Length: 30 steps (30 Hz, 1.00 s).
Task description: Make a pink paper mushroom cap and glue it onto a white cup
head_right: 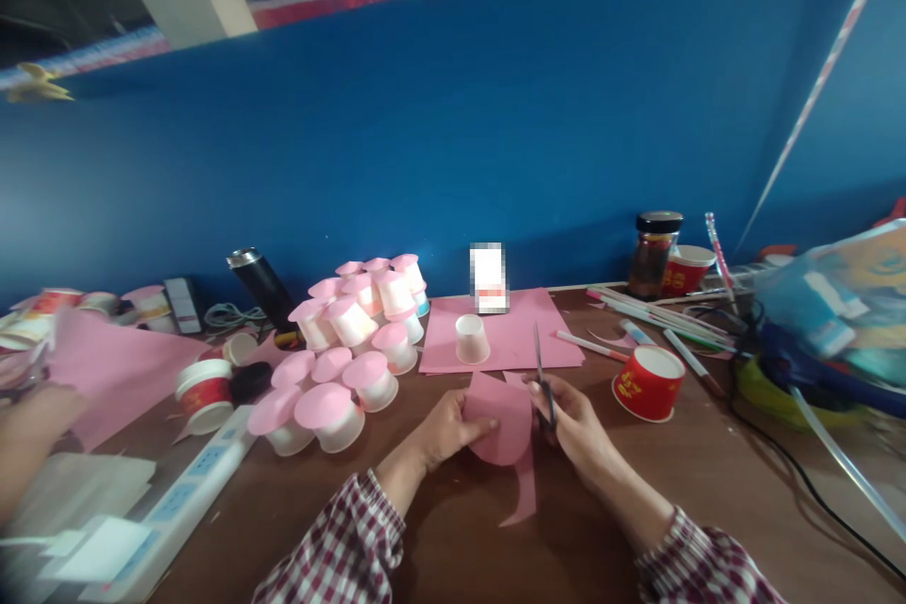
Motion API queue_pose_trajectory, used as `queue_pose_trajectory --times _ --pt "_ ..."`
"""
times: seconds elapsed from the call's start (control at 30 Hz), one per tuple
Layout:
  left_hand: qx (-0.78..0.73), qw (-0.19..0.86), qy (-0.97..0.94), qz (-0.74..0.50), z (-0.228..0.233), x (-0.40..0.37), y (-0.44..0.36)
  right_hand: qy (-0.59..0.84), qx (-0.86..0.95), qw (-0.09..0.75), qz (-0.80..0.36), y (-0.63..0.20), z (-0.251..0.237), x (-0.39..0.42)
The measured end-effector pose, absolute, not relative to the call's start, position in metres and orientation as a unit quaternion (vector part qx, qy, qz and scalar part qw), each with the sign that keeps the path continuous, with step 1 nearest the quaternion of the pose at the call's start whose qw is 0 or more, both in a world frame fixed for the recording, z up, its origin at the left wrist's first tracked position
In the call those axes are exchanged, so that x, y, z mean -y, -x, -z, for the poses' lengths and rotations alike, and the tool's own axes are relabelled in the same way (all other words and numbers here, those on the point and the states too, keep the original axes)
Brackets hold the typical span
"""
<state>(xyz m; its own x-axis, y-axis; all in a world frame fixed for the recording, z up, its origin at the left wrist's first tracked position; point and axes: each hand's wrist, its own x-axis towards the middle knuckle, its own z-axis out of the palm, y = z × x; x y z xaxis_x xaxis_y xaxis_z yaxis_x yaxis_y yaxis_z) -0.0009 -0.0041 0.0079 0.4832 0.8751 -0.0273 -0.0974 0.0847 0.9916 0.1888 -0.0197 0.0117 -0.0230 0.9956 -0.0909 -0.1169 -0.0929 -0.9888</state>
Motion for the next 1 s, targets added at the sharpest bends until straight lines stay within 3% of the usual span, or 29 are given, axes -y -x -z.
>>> queue_pose_trajectory --times 0.27,0.87,1.0 --pt "-0.371 0.621 -0.585 -0.367 -0.008 0.004 0.002 0.477 0.467 0.565 -0.485 -0.191 -0.014 0.015" --pt "-0.387 0.598 -0.576 -0.400 -0.001 0.002 -0.003 0.490 0.464 0.557 -0.484 -0.194 -0.006 0.011" --pt "-0.409 0.548 -0.605 -0.408 -0.004 0.007 -0.005 0.495 0.478 0.550 -0.474 -0.197 -0.003 0.008"
